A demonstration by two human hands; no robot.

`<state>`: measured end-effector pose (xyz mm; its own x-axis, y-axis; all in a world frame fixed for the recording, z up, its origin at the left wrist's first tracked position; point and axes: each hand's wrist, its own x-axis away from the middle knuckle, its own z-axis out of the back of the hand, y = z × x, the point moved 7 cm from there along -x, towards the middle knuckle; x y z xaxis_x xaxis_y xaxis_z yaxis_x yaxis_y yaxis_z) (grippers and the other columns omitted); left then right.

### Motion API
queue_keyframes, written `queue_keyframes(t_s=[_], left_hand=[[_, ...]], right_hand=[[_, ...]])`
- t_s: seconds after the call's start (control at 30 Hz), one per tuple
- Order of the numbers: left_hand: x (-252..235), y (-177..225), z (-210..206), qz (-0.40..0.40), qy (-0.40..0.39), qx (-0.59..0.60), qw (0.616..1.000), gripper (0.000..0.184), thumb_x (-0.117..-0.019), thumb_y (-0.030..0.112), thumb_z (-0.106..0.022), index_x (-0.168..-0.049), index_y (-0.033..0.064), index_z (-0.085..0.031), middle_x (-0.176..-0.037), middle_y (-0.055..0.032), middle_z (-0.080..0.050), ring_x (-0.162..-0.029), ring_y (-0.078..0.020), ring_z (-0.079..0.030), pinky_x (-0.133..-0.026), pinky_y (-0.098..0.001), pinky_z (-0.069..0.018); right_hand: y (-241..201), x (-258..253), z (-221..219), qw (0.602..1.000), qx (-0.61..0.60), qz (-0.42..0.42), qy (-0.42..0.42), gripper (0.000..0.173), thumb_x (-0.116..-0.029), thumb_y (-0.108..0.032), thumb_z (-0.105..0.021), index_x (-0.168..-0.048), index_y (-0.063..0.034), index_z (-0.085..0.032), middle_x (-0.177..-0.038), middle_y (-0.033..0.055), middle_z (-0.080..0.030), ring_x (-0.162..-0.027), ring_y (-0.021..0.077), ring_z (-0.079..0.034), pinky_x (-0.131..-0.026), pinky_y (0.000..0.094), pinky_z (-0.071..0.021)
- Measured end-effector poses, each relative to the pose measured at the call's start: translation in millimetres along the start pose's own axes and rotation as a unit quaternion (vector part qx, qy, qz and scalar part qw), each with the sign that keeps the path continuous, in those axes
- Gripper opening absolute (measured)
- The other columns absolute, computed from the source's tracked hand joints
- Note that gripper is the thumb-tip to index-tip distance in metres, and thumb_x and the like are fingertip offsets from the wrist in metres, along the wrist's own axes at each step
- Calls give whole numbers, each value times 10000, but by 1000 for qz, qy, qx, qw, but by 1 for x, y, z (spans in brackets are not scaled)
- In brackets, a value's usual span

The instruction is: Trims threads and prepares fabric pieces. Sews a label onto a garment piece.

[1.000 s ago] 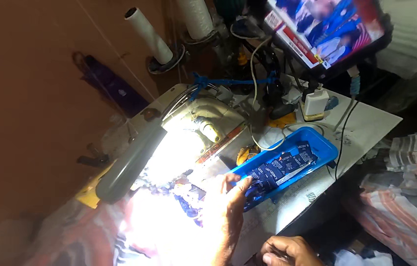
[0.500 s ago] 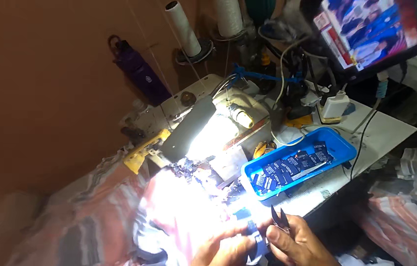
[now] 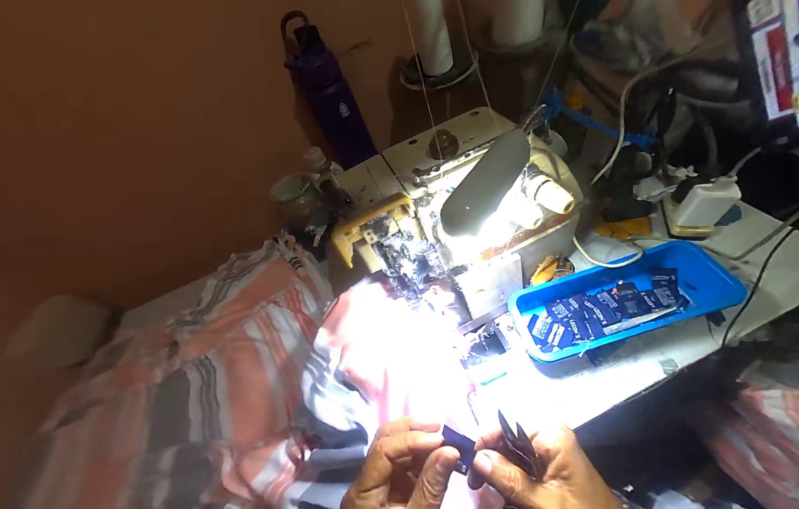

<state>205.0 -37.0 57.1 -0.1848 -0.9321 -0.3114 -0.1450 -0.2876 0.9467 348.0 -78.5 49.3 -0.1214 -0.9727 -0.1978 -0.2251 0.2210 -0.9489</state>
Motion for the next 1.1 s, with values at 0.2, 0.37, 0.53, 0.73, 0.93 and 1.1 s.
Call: queue_keyframes(t_s=[0.2, 0.37, 0.53, 0.73, 0.93, 1.1], left_hand=[[2, -3, 7, 10, 8, 32, 999, 167, -887, 133, -767, -1026, 226, -757, -1014, 140, -747, -879, 30, -703, -800, -144, -589], [3, 1, 8, -3, 5, 2, 1000, 201, -867, 97, -780, -1028, 214, -749, -1013, 148, -743, -878, 27, -704, -801, -153, -594], [4, 0, 9, 22, 15, 35, 999, 242, -891, 104, -758, -1066, 235, -653, -988, 148, -739, -853, 29, -702, -791, -159, -591], [-18, 14, 10, -19, 0, -50, 999, 346, -886, 43, -746, -1077, 250, -545, -926, 179, -719, -824, 37, -688, -771, -158, -583], [-108, 22, 6, -69, -35, -309, 948, 376, -801, 13, -725, -1110, 18, -510, -807, 92, -674, -672, 68, -631, -606, -113, -537], [-133, 1, 5, -5, -61, -386, 921, 363, -791, 0, -755, -1098, 13, -561, -823, 36, -655, -652, 65, -610, -605, -100, -515]], right_hand=[[3, 1, -2, 1000, -16, 7, -23, 108, -917, 9, -655, -1002, 65, -689, -790, -43, -690, -639, -118, -510, -596, 75, -429], [1, -6, -5, 999, 22, 23, -1, 78, -883, 11, -674, -940, 62, -686, -712, -57, -619, -601, -122, -456, -569, 61, -389], [5, -7, -4, 1000, 4, 15, 26, 42, -893, 26, -645, -924, 38, -670, -754, -52, -670, -650, -107, -548, -614, 77, -459], [2, -17, 6, 992, 69, 83, 67, 113, -916, -31, -664, -948, 74, -690, -803, 21, -679, -713, -83, -565, -677, 78, -466], [47, -59, 23, 975, 180, 37, 129, 212, -908, -201, -673, -996, -11, -701, -887, 19, -627, -710, -28, -531, -630, 126, -440], [60, -51, 14, 988, 120, 26, 88, 158, -919, -115, -601, -965, 16, -678, -786, 6, -627, -707, -36, -561, -656, 135, -462]])
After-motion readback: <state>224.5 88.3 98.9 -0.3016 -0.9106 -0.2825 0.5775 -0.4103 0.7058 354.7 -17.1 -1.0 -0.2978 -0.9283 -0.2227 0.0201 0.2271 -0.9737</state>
